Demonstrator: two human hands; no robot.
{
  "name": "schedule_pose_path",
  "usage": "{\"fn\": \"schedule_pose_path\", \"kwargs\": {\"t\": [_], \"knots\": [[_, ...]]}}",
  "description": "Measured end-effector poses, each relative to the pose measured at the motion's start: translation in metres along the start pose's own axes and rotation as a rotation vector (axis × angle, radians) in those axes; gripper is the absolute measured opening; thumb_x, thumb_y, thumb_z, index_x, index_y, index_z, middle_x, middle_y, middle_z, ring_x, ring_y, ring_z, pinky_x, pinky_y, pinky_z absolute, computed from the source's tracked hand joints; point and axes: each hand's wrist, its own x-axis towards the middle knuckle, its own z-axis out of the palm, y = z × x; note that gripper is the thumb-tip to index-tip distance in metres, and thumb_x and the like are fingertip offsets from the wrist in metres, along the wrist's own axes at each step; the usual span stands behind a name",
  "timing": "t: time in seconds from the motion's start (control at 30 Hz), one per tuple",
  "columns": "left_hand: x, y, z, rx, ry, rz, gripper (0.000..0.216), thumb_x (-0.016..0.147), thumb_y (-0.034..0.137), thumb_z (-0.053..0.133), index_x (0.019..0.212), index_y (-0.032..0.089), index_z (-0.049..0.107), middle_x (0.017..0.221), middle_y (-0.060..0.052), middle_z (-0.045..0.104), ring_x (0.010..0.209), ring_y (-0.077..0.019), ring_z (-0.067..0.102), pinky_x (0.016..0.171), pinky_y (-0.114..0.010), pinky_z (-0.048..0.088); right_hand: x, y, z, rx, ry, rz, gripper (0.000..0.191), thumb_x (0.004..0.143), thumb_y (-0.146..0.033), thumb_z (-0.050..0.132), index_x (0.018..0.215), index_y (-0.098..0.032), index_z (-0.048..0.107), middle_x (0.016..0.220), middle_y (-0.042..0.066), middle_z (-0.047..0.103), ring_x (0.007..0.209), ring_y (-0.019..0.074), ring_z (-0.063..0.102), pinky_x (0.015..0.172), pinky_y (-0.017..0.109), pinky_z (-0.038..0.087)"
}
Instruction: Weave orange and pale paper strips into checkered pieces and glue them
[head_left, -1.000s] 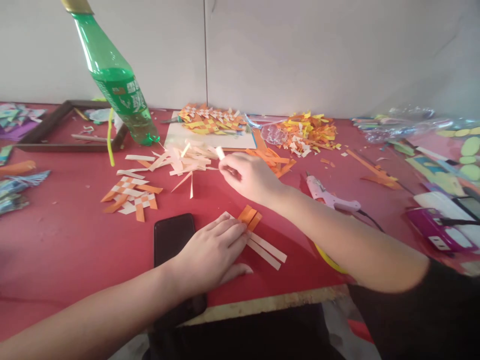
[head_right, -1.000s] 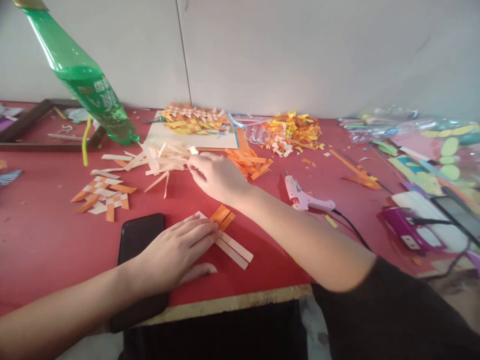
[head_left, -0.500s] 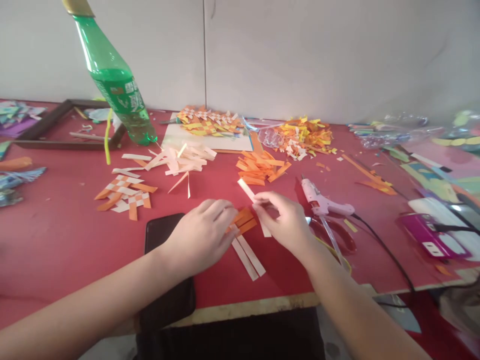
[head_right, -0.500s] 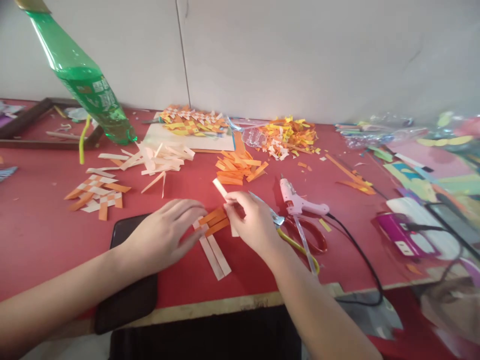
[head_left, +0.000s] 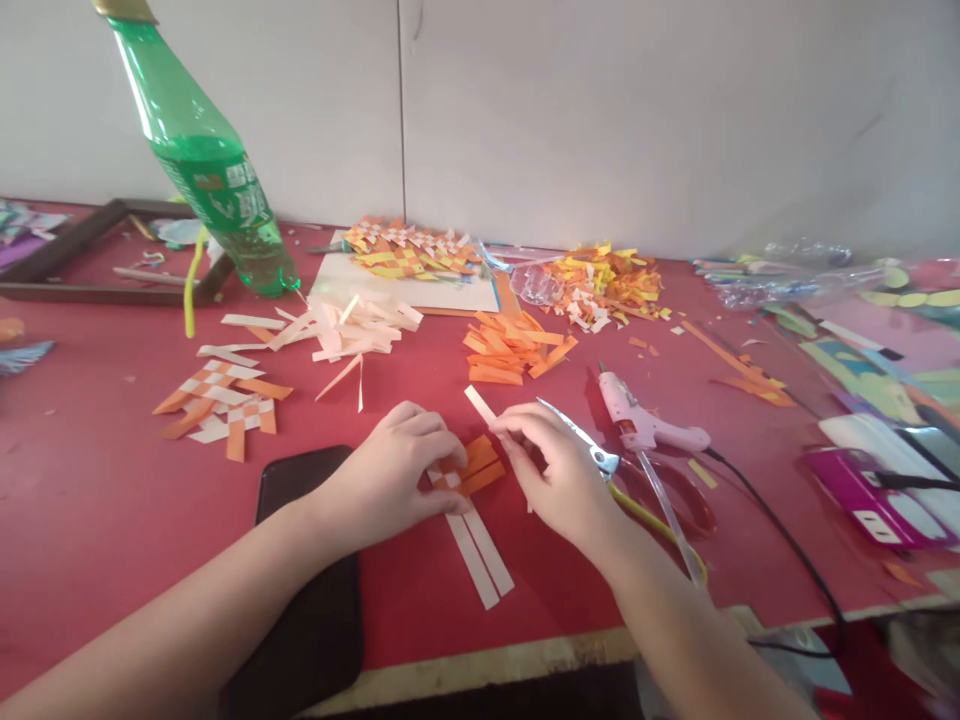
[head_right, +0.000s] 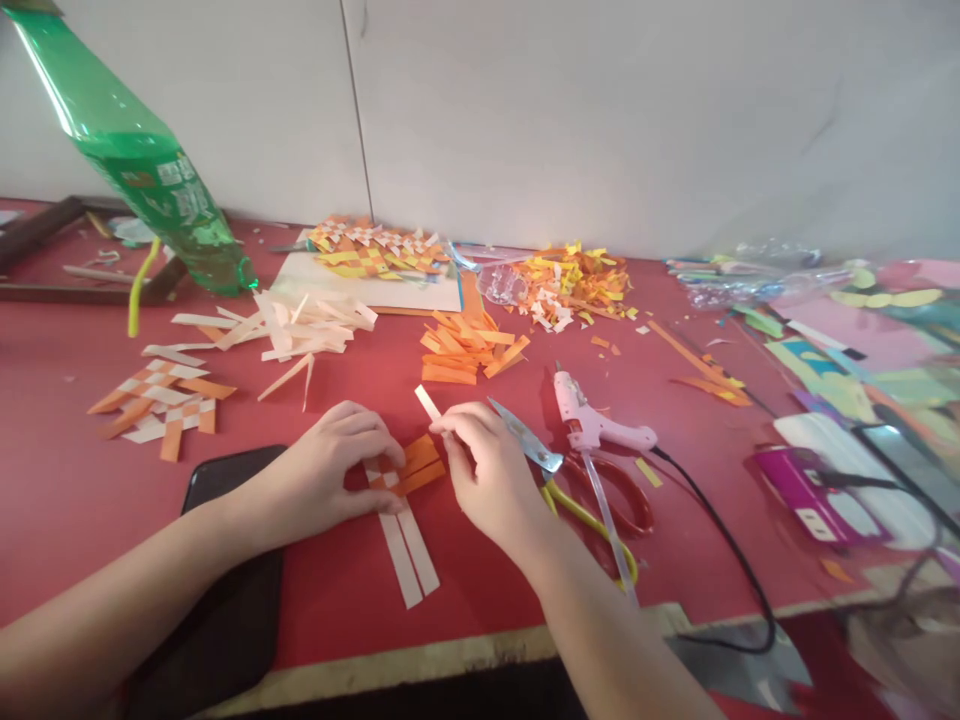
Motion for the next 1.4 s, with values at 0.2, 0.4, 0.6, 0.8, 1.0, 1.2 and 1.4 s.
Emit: {"fn": "schedule_pose_path", "kwargs": {"t": [0.2, 0.4, 0.6, 0.8, 1.0, 1.2, 1.4], "knots": [[-0.001, 0.0, 0.005, -0.027, 0.11, -0.017, 0.025, 0.085, 0.038, 0.071, 0.101, 0.02, 0.063, 0.091, -0.004, 0.066, 0.088, -0.0211, 0.058, 0.08, -0.035, 0.05, -0.002, 0.002, 0.0, -0.121, 0.033, 0.049, 0.021, 0.089, -0.012, 0.05, 0.091, -0.022, 0.068, 0.106, 0.007, 0.063, 0.104, 0.0234, 0.058, 0.089, 0.042, 0.052], [-0.002, 0.003, 0.004, -0.249, 0.285, -0.147, 0.016, 0.097, 0.033, 0.052, 0.093, 0.021, 0.061, 0.086, -0.002, 0.065, 0.083, -0.0162, 0.062, 0.077, -0.031, 0.049, -0.004, -0.001, 0.004, -0.205, -0.018, 0.007, 0.008, 0.088, -0.026, 0.062, 0.089, -0.02, 0.068, 0.112, 0.01, 0.059, 0.113, 0.0285, 0.05, 0.096, 0.05, 0.048], [-0.001, 0.0, 0.012, -0.611, 0.407, -0.344, 0.041, 0.087, 0.046, 0.065, 0.118, 0.021, 0.052, 0.123, -0.009, 0.057, 0.112, -0.022, 0.058, 0.093, -0.038, 0.051, -0.002, -0.005, 0.0, -0.016, 0.036, 0.039, 0.009, 0.087, -0.025, 0.063, 0.078, -0.022, 0.062, 0.099, 0.007, 0.057, 0.103, 0.0241, 0.057, 0.089, 0.044, 0.05], [0.002, 0.004, 0.001, -1.03, 0.204, -0.489, 0.078, 0.069, 0.044, 0.083, 0.131, 0.018, 0.044, 0.121, -0.014, 0.065, 0.112, -0.0273, 0.063, 0.094, -0.042, 0.052, -0.002, -0.004, -0.003, 0.273, 0.106, 0.133, 0.014, 0.089, -0.034, 0.062, 0.079, -0.024, 0.064, 0.102, 0.006, 0.059, 0.098, 0.0222, 0.061, 0.09, 0.044, 0.051], [0.004, 0.007, -0.003, -1.112, 0.194, -0.592, 0.028, 0.073, 0.035, 0.083, 0.091, 0.016, 0.072, 0.087, -0.004, 0.076, 0.089, -0.0171, 0.071, 0.087, -0.027, 0.054, -0.003, -0.002, -0.002, 0.436, 0.078, 0.144, 0.016, 0.087, -0.04, 0.065, 0.083, -0.025, 0.064, 0.104, 0.005, 0.057, 0.099, 0.0205, 0.061, 0.091, 0.042, 0.05], [0.003, 0.008, 0.0, -1.256, 0.17, -0.632, 0.027, 0.079, 0.037, 0.078, 0.096, 0.018, 0.069, 0.086, -0.001, 0.074, 0.079, -0.0131, 0.07, 0.078, -0.025, 0.056, -0.003, 0.0, 0.002, 0.368, 0.111, 0.126, 0.018, 0.083, -0.041, 0.071, 0.088, -0.024, 0.064, 0.106, 0.005, 0.057, 0.101, 0.0211, 0.061, 0.091, 0.042, 0.05], [0.003, 0.014, -0.002, -1.206, 0.031, -0.569, 0.03, 0.081, 0.035, 0.076, 0.1, 0.015, 0.064, 0.092, -0.004, 0.071, 0.085, -0.0149, 0.069, 0.08, -0.028, 0.058, -0.002, -0.003, 0.0, 0.407, 0.125, 0.212, 0.017, 0.085, -0.04, 0.067, 0.082, -0.023, 0.067, 0.103, 0.007, 0.058, 0.092, 0.0201, 0.063, 0.066, 0.032, 0.055]]}}
